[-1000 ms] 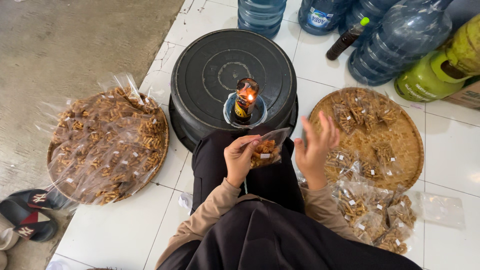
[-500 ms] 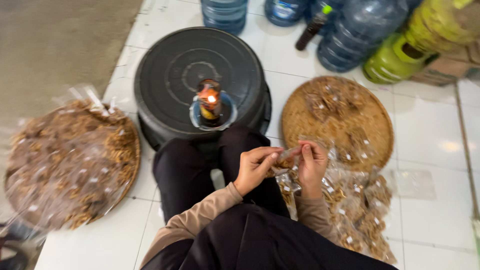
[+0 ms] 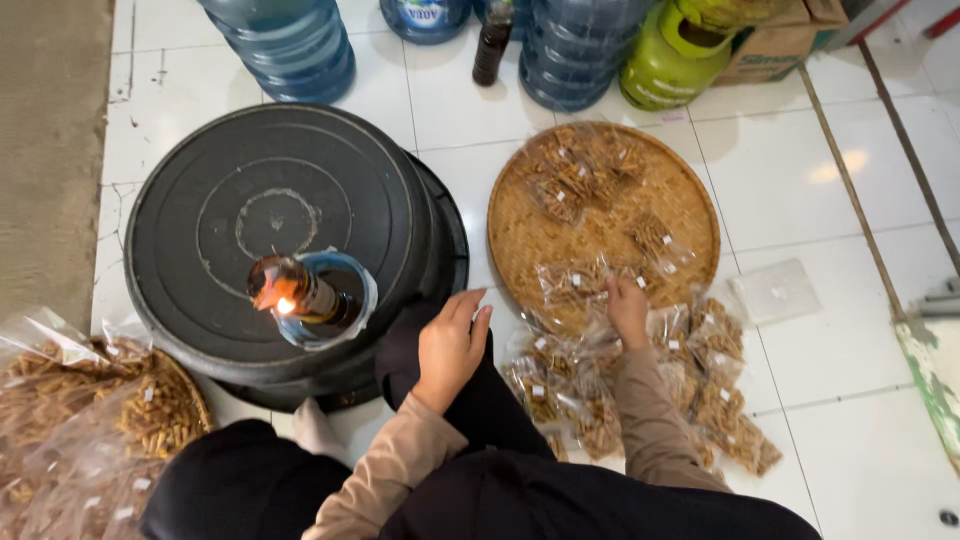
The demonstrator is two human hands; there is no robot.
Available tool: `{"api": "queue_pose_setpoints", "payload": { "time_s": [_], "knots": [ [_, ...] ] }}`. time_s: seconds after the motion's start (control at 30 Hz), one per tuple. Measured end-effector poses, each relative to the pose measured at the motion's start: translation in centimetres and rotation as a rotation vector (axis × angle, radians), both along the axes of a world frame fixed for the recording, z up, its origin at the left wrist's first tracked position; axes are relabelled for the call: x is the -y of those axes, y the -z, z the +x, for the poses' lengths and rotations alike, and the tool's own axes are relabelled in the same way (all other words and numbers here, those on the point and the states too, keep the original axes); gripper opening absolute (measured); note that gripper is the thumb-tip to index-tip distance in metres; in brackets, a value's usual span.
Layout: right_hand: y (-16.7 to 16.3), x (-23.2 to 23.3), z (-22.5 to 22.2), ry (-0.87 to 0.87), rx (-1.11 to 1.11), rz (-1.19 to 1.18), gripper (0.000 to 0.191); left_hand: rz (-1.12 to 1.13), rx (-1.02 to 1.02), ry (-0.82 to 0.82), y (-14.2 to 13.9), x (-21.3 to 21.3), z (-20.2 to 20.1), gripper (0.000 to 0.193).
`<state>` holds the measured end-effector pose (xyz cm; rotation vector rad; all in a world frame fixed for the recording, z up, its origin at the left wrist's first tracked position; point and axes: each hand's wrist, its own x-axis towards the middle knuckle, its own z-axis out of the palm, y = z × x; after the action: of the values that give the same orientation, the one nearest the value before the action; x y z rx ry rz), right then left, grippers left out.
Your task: The person sits on the floor and seals filled plastic bags of snack sticks by melting the open ends over a small candle flame, pressing the softened plastic closed. They handle bags one at a time from woven trays and at the end refill the candle's fuel from a bottle.
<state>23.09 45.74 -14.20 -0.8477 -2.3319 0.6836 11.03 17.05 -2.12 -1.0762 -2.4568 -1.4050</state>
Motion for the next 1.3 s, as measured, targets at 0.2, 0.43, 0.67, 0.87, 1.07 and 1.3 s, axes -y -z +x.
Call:
{"api": "queue_pose_setpoints", "payload": {
  "time_s": [0.2,0.43,0.67,0.87,1.07,1.3],
  "knots": [
    [1.2,-1.3,-10.4,-0.091,0.538,0.045,0.033,-0.1,-0.105,0.132,0.6,-0.4,2.1,0.024],
    [4.3,0.3,-19.6,-0.129,0.899,0.158,0.033,-0.032,-0.164,0.252,2.7,-1.2,3.5,0.021],
    [7.0,-0.3,-19.8,0.124,0.496,0.509,0.058,0.011,-0.076,0.284,4.7,-1.9,3.5,0.022],
    [4.4,-1.4,-17.9,0.194,-0.251,-0.128,0.028,0.067,-0.045,0.188,2.9,-1.8,3.0,0.026],
    [-1.5,3.3,-13.4,-0.105,-0.856,-0.812,0.043,0.126,0.001,0.066,1.9,-2.2,1.5,0.069],
    [-9.4,13.5,-5.5,-0.582,-0.897,-1.02,0.013,0.789,0.447,-0.044,4.8,-1.4,0.0,0.074]
  ]
}}
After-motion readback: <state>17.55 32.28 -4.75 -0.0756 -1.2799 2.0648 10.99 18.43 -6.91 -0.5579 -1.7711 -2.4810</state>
